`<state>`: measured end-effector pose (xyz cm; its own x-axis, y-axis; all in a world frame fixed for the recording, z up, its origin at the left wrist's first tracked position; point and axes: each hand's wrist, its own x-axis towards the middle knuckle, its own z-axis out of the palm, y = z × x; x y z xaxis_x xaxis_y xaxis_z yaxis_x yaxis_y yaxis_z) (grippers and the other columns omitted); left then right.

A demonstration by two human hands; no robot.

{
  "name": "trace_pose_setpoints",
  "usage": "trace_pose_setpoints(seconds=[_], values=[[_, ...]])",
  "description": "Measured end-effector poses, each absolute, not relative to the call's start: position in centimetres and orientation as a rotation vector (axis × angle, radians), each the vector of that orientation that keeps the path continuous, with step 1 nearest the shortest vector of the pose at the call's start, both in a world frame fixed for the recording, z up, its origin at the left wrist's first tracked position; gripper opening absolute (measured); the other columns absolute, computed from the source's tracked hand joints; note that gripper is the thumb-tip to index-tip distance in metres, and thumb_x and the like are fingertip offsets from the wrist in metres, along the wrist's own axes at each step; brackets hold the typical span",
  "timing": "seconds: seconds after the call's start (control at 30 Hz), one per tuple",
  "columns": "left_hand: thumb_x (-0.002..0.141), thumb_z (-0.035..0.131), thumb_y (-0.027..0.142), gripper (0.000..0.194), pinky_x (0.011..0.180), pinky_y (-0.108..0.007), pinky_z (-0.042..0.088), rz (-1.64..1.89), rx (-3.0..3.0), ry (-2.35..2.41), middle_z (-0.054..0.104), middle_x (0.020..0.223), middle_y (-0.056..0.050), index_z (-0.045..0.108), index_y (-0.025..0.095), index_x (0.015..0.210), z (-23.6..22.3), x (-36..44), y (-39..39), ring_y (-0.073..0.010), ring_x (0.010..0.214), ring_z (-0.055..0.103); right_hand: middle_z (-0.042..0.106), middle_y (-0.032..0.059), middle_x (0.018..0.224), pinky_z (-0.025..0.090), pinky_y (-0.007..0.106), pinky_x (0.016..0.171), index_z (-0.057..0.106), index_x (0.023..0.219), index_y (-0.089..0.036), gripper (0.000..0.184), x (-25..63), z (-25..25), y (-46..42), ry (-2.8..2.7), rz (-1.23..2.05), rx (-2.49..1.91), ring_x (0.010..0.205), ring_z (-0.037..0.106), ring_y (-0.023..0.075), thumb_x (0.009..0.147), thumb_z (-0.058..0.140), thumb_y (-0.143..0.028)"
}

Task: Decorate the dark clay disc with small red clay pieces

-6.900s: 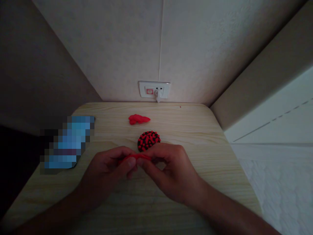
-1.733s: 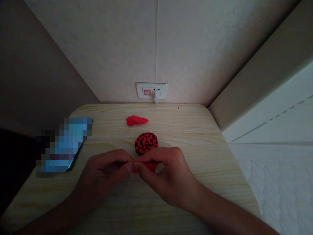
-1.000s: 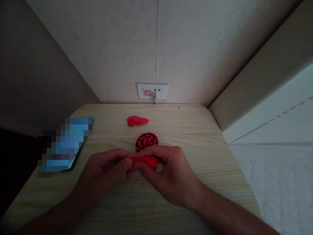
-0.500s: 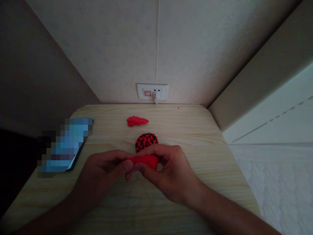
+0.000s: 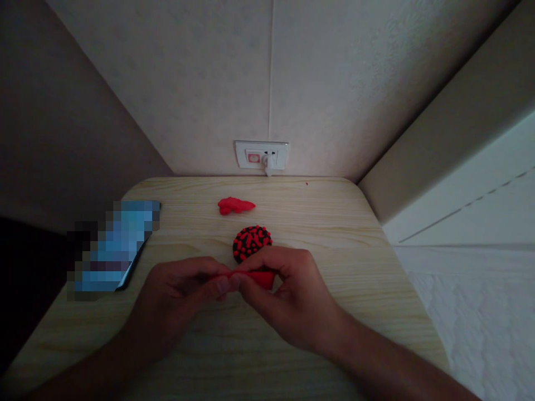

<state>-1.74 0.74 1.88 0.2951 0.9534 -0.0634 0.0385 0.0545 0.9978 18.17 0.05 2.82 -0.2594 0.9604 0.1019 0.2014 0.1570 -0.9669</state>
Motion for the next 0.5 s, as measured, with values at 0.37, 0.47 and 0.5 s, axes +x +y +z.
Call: trace_pose_setpoints(seconds=[0.37, 0.47, 0.5], values=[[0.092, 0.069, 0.019, 0.014, 0.063, -0.018, 0.048, 0.896, 1.43, 0.978, 0.072, 0.072, 0.002, 0.076, 0.019, 0.08, 1.55, -1.73, 0.82, -0.0117, 0.069, 0.064, 0.073, -0.0003, 0.078, 0.047, 0.02, 0.061, 0.073, 0.088, -0.018, 0.003, 18.18, 2.94, -0.34, -1.668, 1.176, -1.119, 0.07, 0.064, 0.0118, 0.09, 0.073, -0.015], [0.092, 0.068, 0.018, 0.015, 0.064, -0.018, 0.047, 0.896, 1.473, 0.996, 0.069, 0.071, 0.003, 0.074, 0.018, 0.077, 1.53, -1.88, 0.74, -0.0111, 0.068, 0.062, 0.075, 0.0, 0.079, 0.047, 0.021, 0.059, 0.076, 0.091, -0.018, 0.003, 18.08, 2.72, -0.34, -1.619, 1.258, -1.122, 0.068, 0.064, 0.0122, 0.088, 0.078, -0.019], [0.091, 0.069, 0.018, 0.015, 0.064, -0.019, 0.047, 0.897, 1.479, 1.004, 0.068, 0.07, 0.003, 0.073, 0.018, 0.077, 1.57, -1.91, 0.71, -0.0109, 0.067, 0.061, 0.076, -0.0001, 0.078, 0.046, 0.021, 0.058, 0.077, 0.089, -0.019, 0.003, 18.04, 2.67, -0.33, -1.61, 1.266, -1.133, 0.067, 0.063, 0.0121, 0.088, 0.079, -0.019]])
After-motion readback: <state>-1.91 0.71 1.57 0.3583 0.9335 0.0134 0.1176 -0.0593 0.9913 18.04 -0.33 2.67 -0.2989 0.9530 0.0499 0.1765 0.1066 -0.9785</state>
